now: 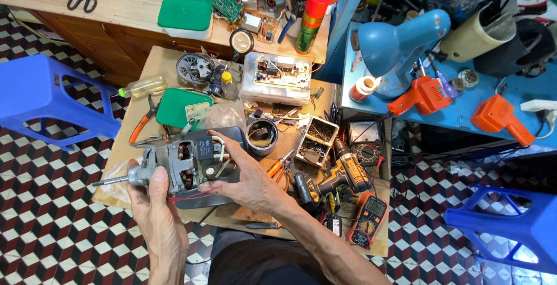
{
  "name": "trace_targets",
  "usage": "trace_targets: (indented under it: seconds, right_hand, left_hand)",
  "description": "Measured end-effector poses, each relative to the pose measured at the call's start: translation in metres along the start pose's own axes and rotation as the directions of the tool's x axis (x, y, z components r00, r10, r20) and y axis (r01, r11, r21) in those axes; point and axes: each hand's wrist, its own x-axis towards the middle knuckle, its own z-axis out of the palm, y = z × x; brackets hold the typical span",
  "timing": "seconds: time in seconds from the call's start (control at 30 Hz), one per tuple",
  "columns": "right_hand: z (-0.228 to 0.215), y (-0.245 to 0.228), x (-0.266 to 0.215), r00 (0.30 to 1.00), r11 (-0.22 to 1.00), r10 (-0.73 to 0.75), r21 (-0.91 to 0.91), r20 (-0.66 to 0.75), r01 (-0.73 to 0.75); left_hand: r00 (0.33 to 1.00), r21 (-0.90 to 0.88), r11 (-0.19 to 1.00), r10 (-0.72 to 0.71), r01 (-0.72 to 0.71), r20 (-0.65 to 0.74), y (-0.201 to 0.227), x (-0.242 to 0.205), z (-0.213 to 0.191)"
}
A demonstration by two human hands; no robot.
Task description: The person assembles an electrical motor by hand, using a cordless drill to tighten screws and inserting small metal components into the motor housing. The person handles the motor, drill, and small parts throughout the clip.
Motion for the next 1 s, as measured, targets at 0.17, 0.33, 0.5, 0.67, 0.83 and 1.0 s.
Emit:
trace_targets:
  seconds: [0.17, 0.33, 0.5, 0.67, 0.83, 1.0]
  right_hand:
    - [-0.001, -0.005, -0.008, 0.999, 0.999, 0.030, -0.038, -0.015, -0.031]
    - [-0.001, -0.007, -0.018, 0.993, 0.990, 0.116, 0.087, -0.012, -0.114]
    - [0.001, -0.005, -0.026, 0.996, 0.997, 0.077, 0.035, -0.046, -0.075]
    - [0.006, 0.001, -0.029, 0.996, 0.998, 0.054, 0.012, -0.075, -0.054]
    - [0.018, 0.005, -0.037, 0.986, 0.970, 0.152, 0.201, -0.075, -0.134]
    - [0.028, 0.007, -0.045, 0.985, 0.983, 0.092, 0.172, -0.149, -0.066]
  left_hand:
    - [1.000, 0.047, 0.999, -0.020, 0.019, 0.018, 0.006, -0.006, 0.007]
    - [0.998, 0.093, 0.995, -0.042, 0.037, 0.055, 0.010, -0.005, 0.011]
    - [0.996, 0.072, 0.995, -0.077, 0.073, 0.048, 0.014, -0.005, 0.009]
    - [0.993, 0.074, 0.996, -0.049, 0.041, 0.105, 0.016, -0.003, 0.005]
    - [0.990, 0.040, 0.998, -0.048, 0.043, 0.134, 0.015, 0.001, -0.001]
    - [0.992, 0.103, 0.994, -0.054, 0.042, 0.115, 0.004, 0.000, 0.001]
